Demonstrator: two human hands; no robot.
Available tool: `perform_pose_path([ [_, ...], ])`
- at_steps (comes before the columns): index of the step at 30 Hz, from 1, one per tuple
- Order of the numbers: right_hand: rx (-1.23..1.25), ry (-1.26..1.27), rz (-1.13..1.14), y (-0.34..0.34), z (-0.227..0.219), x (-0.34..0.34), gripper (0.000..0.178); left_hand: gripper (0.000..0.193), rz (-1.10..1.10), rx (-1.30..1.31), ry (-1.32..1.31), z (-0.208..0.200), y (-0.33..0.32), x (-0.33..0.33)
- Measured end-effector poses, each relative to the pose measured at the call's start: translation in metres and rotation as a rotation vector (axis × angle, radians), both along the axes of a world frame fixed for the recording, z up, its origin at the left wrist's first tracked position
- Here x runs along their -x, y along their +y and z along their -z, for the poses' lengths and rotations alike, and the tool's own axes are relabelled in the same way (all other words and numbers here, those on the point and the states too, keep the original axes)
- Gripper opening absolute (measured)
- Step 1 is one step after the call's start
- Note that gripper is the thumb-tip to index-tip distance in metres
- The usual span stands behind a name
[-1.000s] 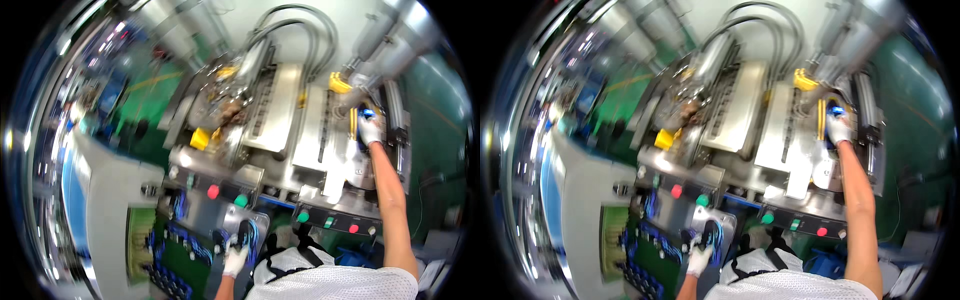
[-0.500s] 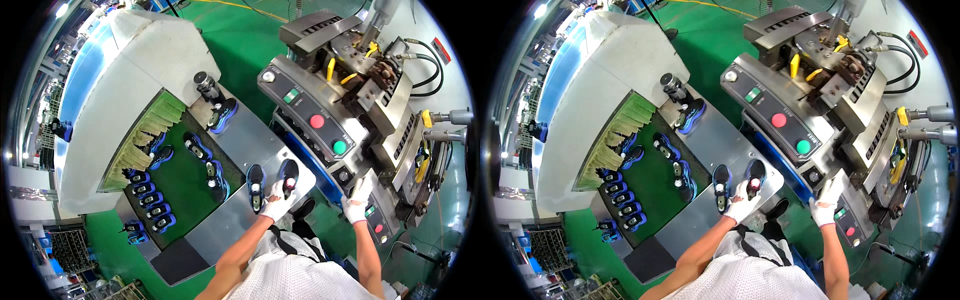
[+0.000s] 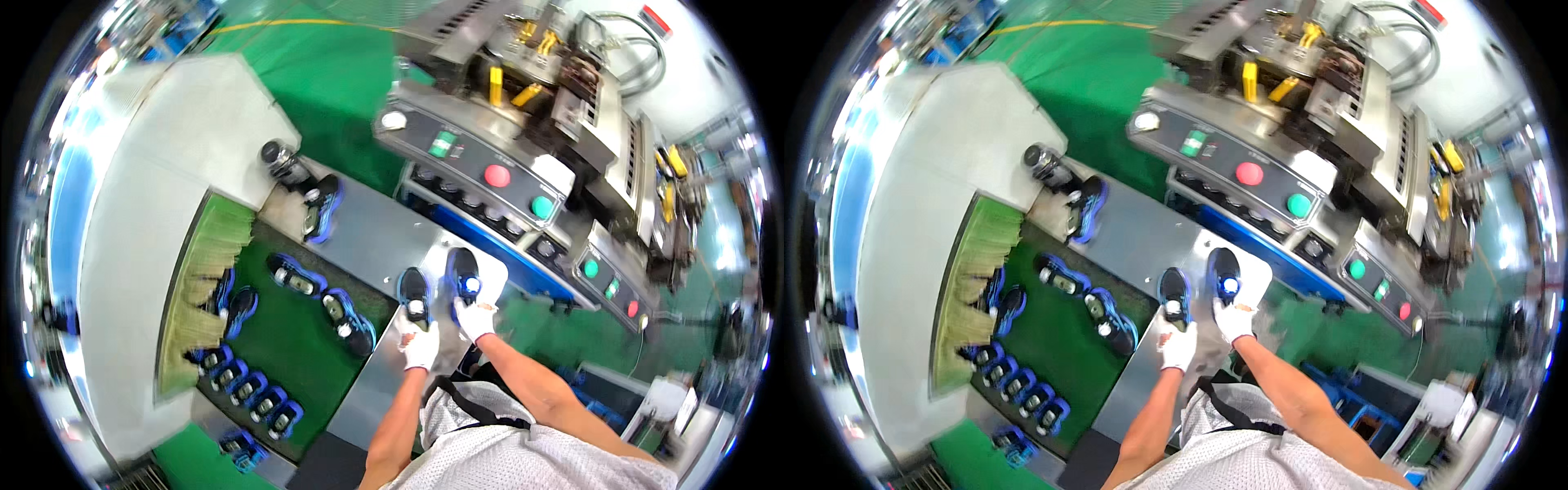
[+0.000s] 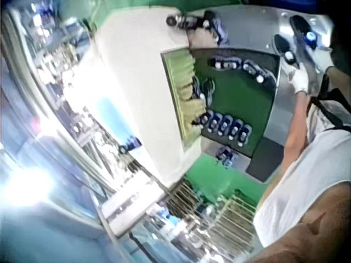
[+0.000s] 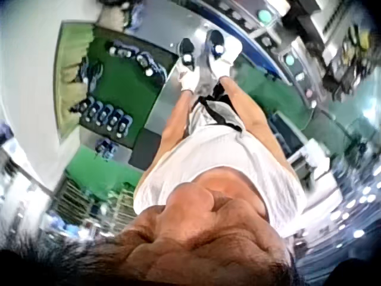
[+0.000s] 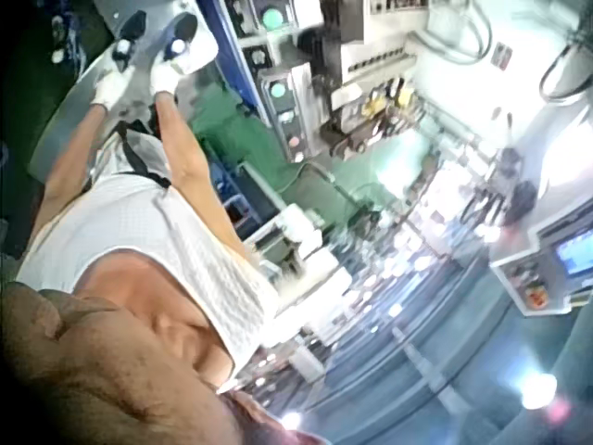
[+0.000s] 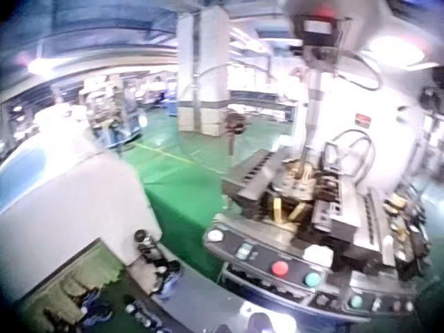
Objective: The person places shoes into a pressure-molding or heating machine and then transfers them onto a conveyor belt.
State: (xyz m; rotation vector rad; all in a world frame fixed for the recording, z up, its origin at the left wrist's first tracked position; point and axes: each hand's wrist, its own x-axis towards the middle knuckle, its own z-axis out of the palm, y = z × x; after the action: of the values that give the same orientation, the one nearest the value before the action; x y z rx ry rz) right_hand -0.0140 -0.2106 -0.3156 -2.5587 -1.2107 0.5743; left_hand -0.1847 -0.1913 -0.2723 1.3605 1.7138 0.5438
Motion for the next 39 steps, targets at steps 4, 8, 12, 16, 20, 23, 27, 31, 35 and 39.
perform_pose_path([
  [4, -0.168, 0.486, 0.379, 0.006, -0.096, -0.020, 0.055, 0.081, 0.093, 0.221, -0.148, -0.041, 0.043, -0.006],
  [8, -0.317, 0.692, 0.680, -0.088, -0.103, -0.053, 0.073, 0.078, 0.436, -0.055, -0.160, -0.034, 0.002, -0.069],
  [12, -0.328, 0.701, 0.984, -0.210, -0.155, -0.076, 0.082, 0.087, 0.889, 0.131, 0.063, -0.113, -0.056, -0.135],
  [16, -1.004, 0.832, 1.433, -0.353, -0.225, -0.098, 0.061, 0.094, 1.364, 0.201, -0.096, -0.161, -0.155, -0.232],
  [20, -1.539, 0.326, 1.619, -0.477, -0.274, -0.066, 0.064, 0.085, 1.727, 0.151, -0.176, -0.228, -0.272, -0.297],
  [23, -1.287, -0.300, 1.967, -0.566, -0.285, -0.067, 0.063, 0.080, 1.874, 0.237, -0.483, -0.248, -0.368, -0.362],
  [27, -0.861, -0.594, 2.079, -0.676, -0.334, -0.097, 0.069, 0.078, 2.061, -0.205, -0.757, -0.239, -0.524, -0.461],
  [31, -0.128, -0.655, 2.192, -0.807, -0.249, -0.160, 0.078, 0.077, 2.212, -0.248, -0.726, -0.192, -0.674, -0.542],
  [35, -0.176, -0.629, 2.133, -0.893, -0.241, -0.224, 0.085, 0.080, 2.189, -0.326, -0.723, -0.180, -0.728, -0.595],
  [39, 0.077, -0.376, 2.040, -0.874, -0.283, -0.242, 0.059, 0.074, 2.067, -0.261, -0.936, -0.180, -0.657, -0.551],
])
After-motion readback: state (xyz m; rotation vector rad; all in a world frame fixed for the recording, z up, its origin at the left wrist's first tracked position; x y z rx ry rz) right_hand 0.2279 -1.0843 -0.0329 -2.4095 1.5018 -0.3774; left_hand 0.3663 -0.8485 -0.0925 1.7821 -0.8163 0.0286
